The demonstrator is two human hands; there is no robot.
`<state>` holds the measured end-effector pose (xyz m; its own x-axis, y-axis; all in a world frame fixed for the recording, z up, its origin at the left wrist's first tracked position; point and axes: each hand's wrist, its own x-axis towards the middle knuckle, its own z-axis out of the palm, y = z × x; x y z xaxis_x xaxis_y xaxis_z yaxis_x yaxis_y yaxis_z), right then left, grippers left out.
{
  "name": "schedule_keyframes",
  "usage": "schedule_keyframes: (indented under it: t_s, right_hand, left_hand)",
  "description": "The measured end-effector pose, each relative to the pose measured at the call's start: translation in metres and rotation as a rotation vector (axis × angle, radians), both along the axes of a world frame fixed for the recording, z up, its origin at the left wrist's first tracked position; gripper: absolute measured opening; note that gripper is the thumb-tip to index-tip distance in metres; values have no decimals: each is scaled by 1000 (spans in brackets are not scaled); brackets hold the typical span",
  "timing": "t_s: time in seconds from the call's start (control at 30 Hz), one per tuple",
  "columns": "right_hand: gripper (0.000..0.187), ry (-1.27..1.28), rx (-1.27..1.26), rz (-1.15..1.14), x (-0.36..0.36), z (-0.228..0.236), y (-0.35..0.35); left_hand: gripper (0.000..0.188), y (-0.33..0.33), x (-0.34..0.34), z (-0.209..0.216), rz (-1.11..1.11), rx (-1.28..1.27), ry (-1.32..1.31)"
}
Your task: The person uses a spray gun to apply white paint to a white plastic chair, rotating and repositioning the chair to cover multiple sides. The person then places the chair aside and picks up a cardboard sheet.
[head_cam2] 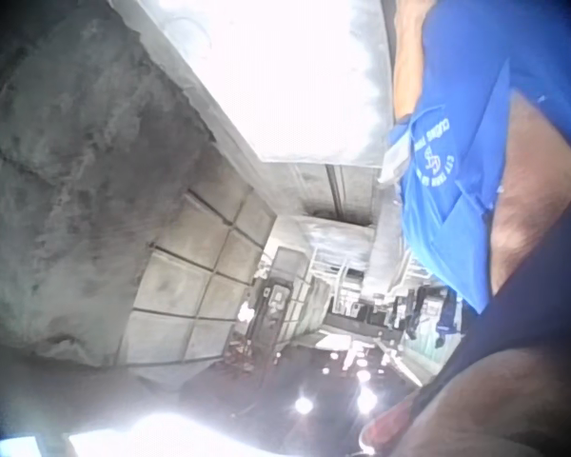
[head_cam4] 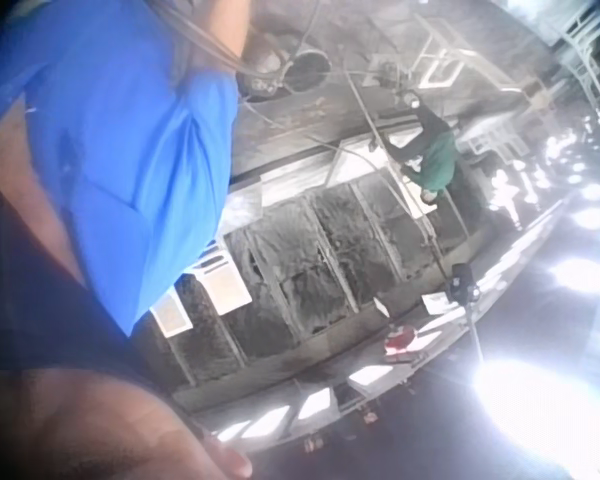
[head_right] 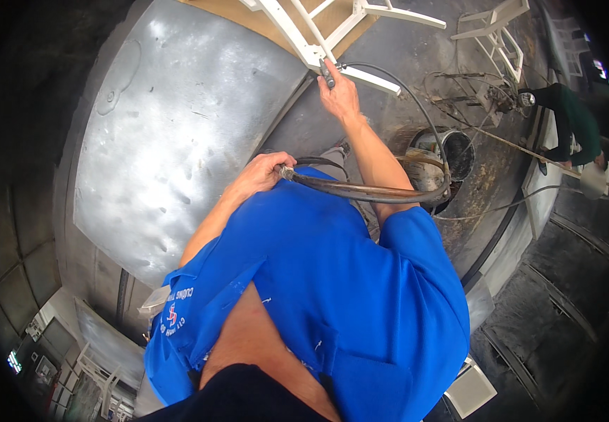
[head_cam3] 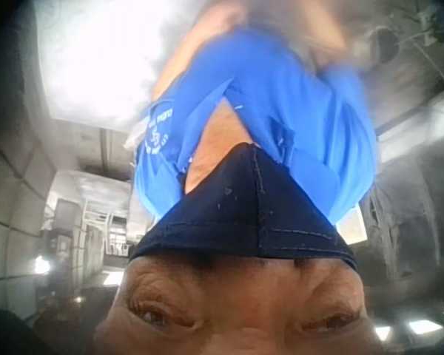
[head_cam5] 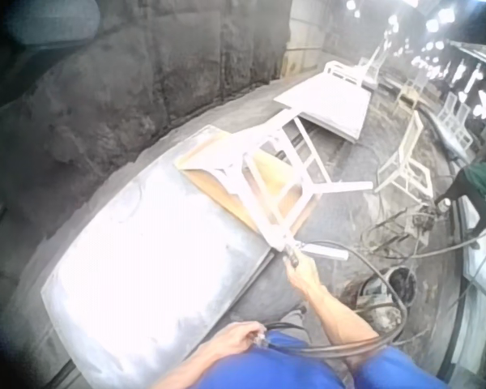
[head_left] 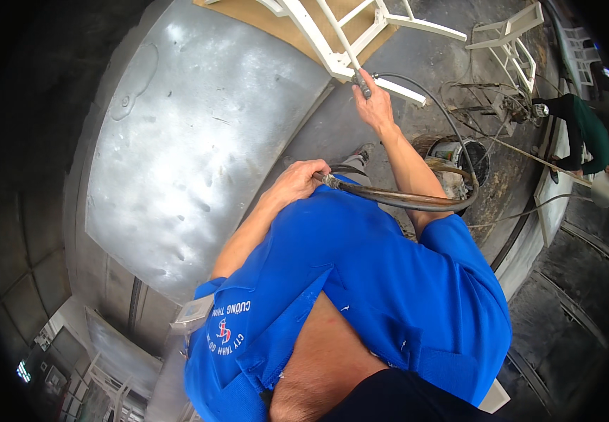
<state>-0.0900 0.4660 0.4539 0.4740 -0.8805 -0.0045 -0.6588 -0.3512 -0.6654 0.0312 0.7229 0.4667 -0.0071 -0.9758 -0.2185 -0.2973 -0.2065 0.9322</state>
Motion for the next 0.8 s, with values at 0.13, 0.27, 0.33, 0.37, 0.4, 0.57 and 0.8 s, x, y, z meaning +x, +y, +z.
schedule_keyframes:
  t_s: [0.13, 0.27, 0.33, 0.37, 0.4, 0.57, 0.8]
  right_hand:
    - [50, -14, -5, -13, 6, 8, -8]
    - [50, -157, -21, 45, 19, 35, -6]
    - [50, -217, -59, 78, 29, 52, -3]
    - [49, -246, -90, 99, 34, 61, -1]
    - [48, -277, -123, 121, 40, 70, 0]
    - [49, -407, -263, 217, 60, 104, 4]
    - [50, -430, -356, 263, 65, 113, 8]
  left_hand:
    - [13, 3, 2, -1, 22, 14, -2]
    - [14, 0, 3, -6, 4, -39, -2]
    - [21, 0, 4, -8, -7, 8, 29]
    - [24, 0, 4, -9, -13, 23, 35]
    - [24, 0, 4, -9, -17, 11, 26]
    - [20, 3, 3, -10, -18, 2, 14]
    - [15, 7, 3, -12, -11, -52, 4]
